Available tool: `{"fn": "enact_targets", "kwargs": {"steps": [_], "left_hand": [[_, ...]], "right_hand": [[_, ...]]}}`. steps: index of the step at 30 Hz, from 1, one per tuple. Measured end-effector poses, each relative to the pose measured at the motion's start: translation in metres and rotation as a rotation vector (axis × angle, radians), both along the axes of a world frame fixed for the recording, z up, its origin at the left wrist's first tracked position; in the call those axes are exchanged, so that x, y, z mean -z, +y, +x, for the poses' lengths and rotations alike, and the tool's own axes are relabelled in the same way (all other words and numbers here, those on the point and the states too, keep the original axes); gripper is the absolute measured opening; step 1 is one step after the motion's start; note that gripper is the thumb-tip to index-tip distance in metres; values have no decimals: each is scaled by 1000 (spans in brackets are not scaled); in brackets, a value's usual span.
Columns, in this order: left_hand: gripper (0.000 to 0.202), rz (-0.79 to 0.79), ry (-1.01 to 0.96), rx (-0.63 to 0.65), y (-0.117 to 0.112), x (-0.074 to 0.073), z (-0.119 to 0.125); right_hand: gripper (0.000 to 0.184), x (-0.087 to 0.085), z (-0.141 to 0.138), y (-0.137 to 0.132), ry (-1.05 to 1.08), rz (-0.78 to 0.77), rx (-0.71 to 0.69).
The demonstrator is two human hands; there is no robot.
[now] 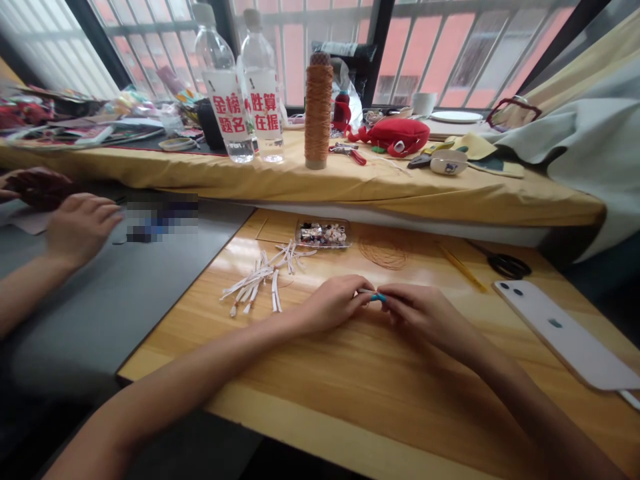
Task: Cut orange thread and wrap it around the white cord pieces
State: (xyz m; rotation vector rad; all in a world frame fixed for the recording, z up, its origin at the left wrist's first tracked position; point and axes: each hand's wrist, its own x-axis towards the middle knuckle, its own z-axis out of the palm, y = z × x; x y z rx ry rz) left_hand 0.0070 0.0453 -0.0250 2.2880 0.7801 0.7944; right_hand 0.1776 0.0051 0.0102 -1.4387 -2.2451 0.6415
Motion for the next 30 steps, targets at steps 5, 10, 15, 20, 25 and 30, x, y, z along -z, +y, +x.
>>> {"fn": "enact_targets", "kwargs": {"steps": [5,10,15,20,25,30], "left_hand": [[13,-254,-111,10,3,0,0],[10,-425,-189,22,6,-2,0],[15,-648,-198,73,7,-4,-1],[19,-827,-287,163,7,-3,0],[19,-847,-342,112,7,-2,3],[19,-833,-342,54,8,-3,3]], "right_hand": [[22,-2,-4,1,109,-22,71],[26,-3,-5,2,232,-178,121],[29,-3,-5,1,384,-329,174],[29,1,-5,2,534,-398,205],[28,1,-6,3,580,-457,268],[27,-1,-5,3,569,-491,305]]}}
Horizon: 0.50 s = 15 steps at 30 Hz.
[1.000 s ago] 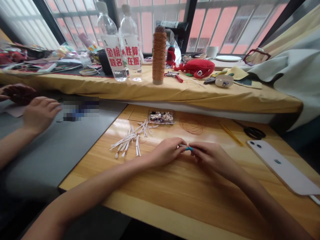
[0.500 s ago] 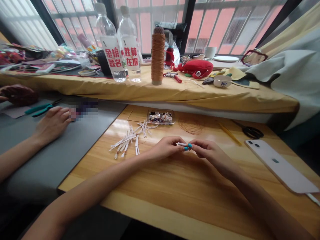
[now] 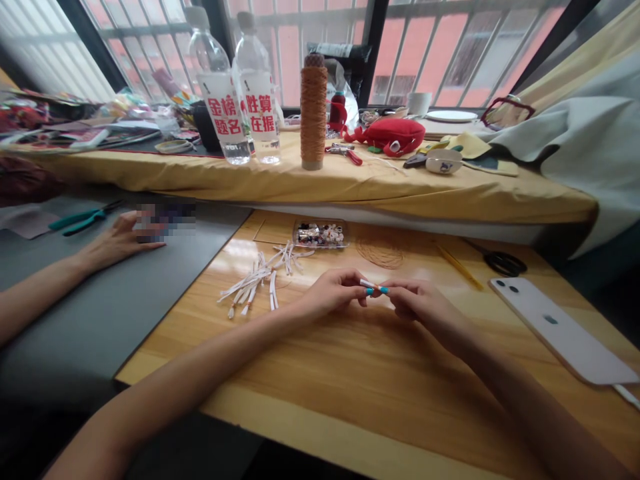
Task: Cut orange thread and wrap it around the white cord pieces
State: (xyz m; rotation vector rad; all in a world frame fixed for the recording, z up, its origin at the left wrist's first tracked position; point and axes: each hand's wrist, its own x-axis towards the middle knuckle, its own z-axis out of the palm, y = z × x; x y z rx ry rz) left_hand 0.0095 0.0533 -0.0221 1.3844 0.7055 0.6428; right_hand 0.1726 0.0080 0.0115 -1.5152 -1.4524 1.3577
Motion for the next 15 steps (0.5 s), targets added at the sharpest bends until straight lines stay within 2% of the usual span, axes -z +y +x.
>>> {"fn": "enact_targets", "kwargs": {"steps": [7,12,15], "left_hand": [[16,45,33,-6,1,2,0],[16,106,21,-16,3,5,0],[8,132,30,-20,2,4,0]], "right_hand": [[28,4,4,1,-62,61,-73],[27,12,3,3,-89,130,-52],[27,12,4,4,-152,203,-150]]}}
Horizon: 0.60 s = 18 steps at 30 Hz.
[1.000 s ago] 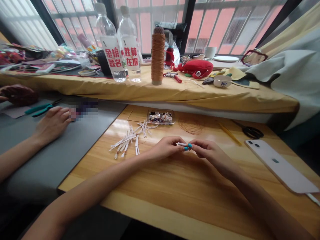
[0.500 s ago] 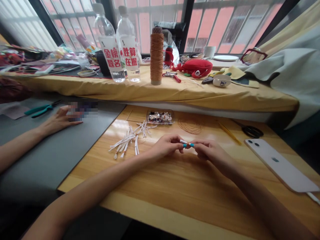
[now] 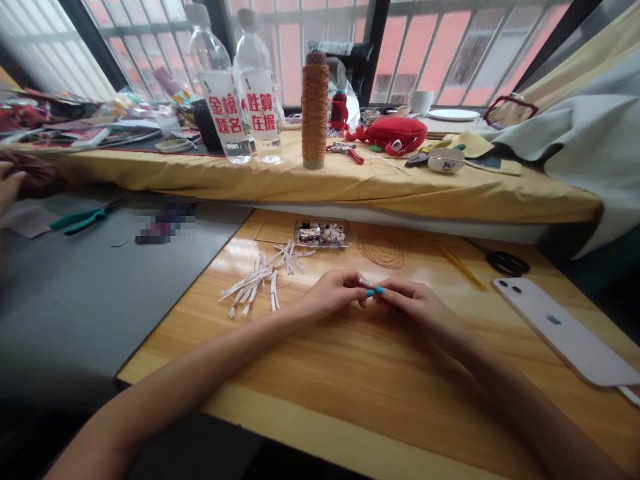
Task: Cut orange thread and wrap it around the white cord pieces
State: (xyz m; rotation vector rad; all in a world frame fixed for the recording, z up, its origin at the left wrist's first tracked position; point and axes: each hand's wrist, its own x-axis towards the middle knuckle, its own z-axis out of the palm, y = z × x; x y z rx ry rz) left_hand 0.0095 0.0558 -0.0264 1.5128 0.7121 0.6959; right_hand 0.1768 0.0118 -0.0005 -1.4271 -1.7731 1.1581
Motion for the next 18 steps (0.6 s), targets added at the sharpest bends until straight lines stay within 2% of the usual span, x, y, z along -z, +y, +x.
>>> {"fn": "enact_targets", "kwargs": {"steps": [5,9,14,18], "left_hand": [[7,34,50,-11,-3,-2,-1],[10,17,84,-15,-4,-2,0],[8,-7,50,-16,-4,-2,0],[5,-52,0,-12,-3,-3,0]], "right_hand": [[25,-6,1,-1,-279,296,-45],[24,-4,1,-2,-341,441,-111],[29,1,3,-1,-378,500,-88],[38,-1,2,2,-424,461,-73]]}}
